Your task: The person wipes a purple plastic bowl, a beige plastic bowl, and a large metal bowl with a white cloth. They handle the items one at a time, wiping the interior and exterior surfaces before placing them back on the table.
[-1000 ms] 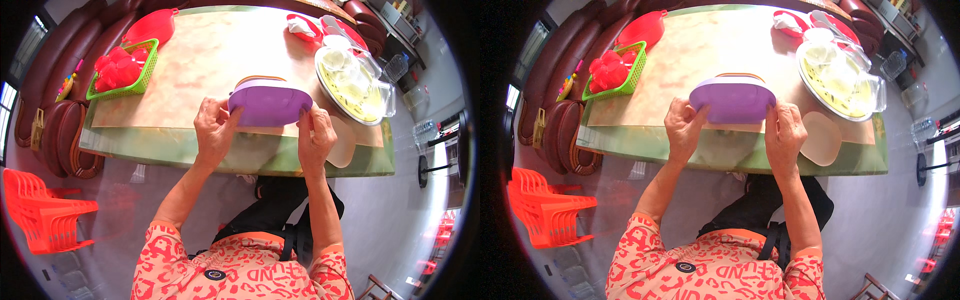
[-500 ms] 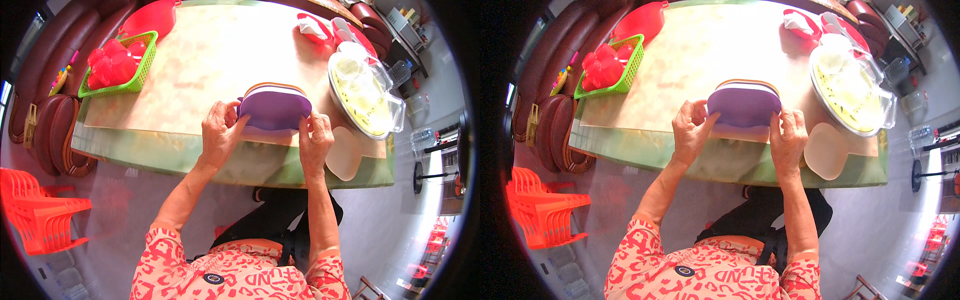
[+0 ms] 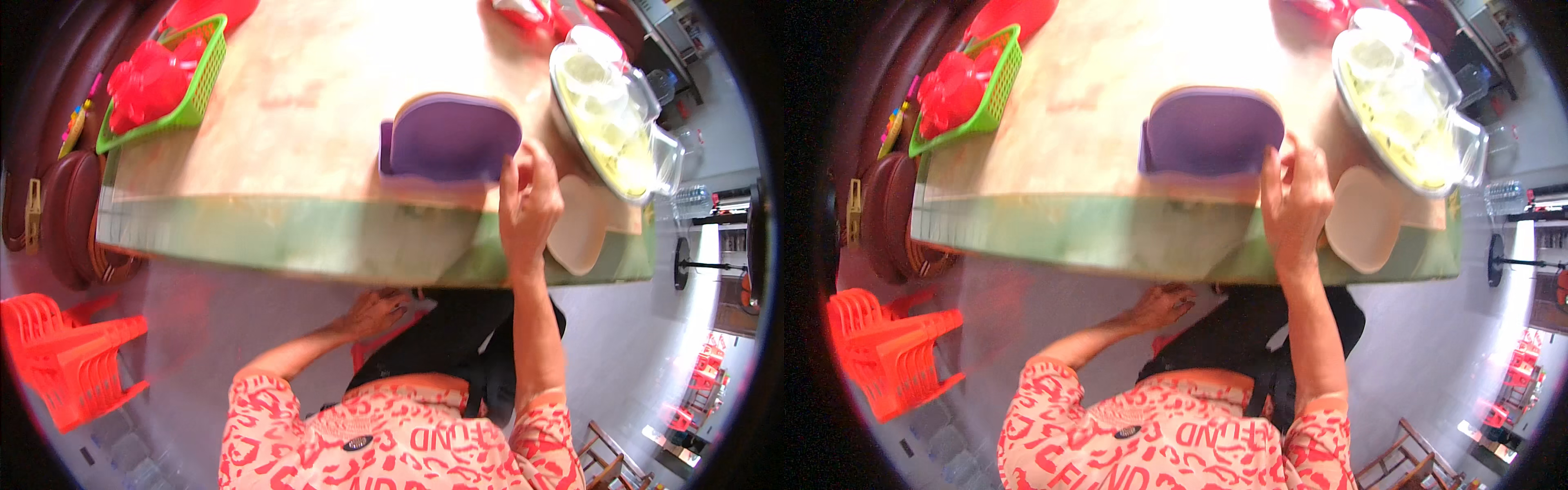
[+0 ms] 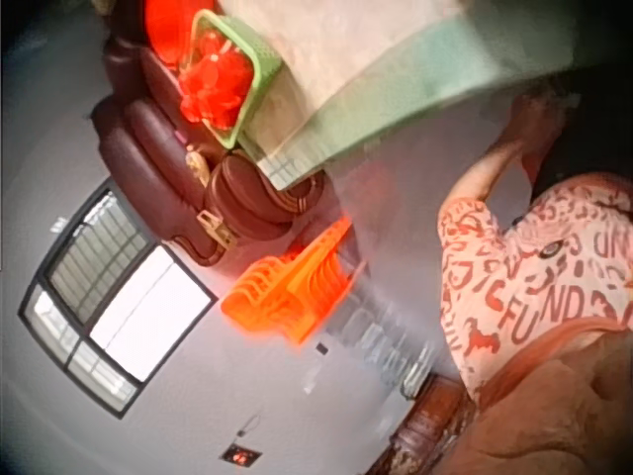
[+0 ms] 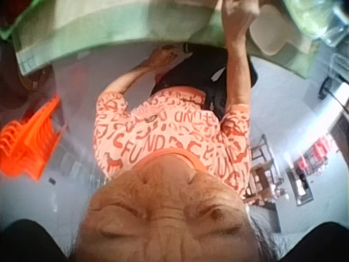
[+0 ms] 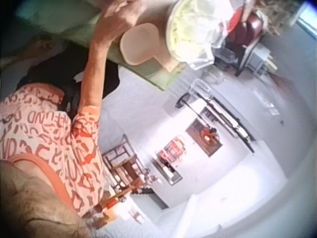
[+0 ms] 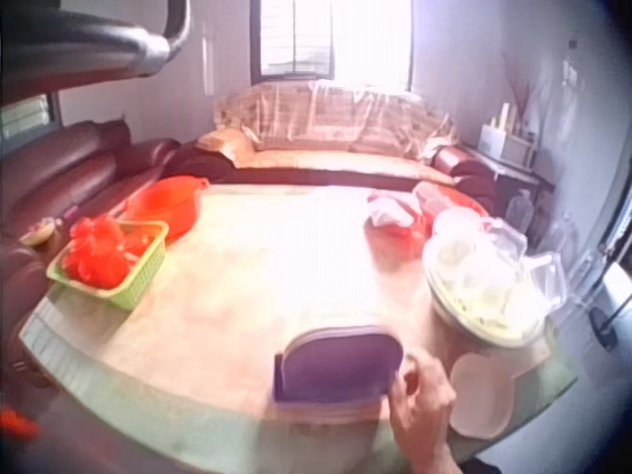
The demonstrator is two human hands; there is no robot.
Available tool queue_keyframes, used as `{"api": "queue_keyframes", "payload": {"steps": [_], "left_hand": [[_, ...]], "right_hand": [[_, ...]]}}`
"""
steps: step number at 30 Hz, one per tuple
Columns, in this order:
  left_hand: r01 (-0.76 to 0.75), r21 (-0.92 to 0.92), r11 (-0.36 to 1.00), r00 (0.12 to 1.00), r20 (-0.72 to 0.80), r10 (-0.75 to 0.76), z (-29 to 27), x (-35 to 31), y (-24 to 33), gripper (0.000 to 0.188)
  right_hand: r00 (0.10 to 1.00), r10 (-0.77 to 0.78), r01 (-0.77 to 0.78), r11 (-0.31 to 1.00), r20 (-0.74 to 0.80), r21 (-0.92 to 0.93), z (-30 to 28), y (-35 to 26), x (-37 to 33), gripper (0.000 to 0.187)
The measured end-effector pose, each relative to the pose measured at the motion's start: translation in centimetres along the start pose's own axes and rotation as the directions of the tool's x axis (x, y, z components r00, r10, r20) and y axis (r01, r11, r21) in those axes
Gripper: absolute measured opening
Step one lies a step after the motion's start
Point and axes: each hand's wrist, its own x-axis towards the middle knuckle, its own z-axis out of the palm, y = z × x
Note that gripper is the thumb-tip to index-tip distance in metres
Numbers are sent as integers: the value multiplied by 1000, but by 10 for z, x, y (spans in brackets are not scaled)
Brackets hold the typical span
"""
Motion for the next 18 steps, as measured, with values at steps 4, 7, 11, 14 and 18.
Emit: {"api": "queue_keyframes", "payload": {"steps": [4,7,11,14,18], "left_hand": [[116,210,971,970,-236,-65,67,12,-71,23],[272,148,951,961,-92,-260,75,15,-77,23],[350,99,931,936,8,-353,75,18,-79,23],[396,64,916,917,35,-398,74,19,-81,23],[443,15,896,895,59,-443,73,21,-84,24]], "right_hand": [[1000,-25,25,999,3,-30,1,8,0,18],[999,-10,10,1000,31,-4,1,8,2,24],[975,162,-167,986,150,20,-10,5,4,42],[873,320,-370,926,368,73,-11,6,7,41],[754,456,-619,734,472,280,-11,5,10,35]]}}
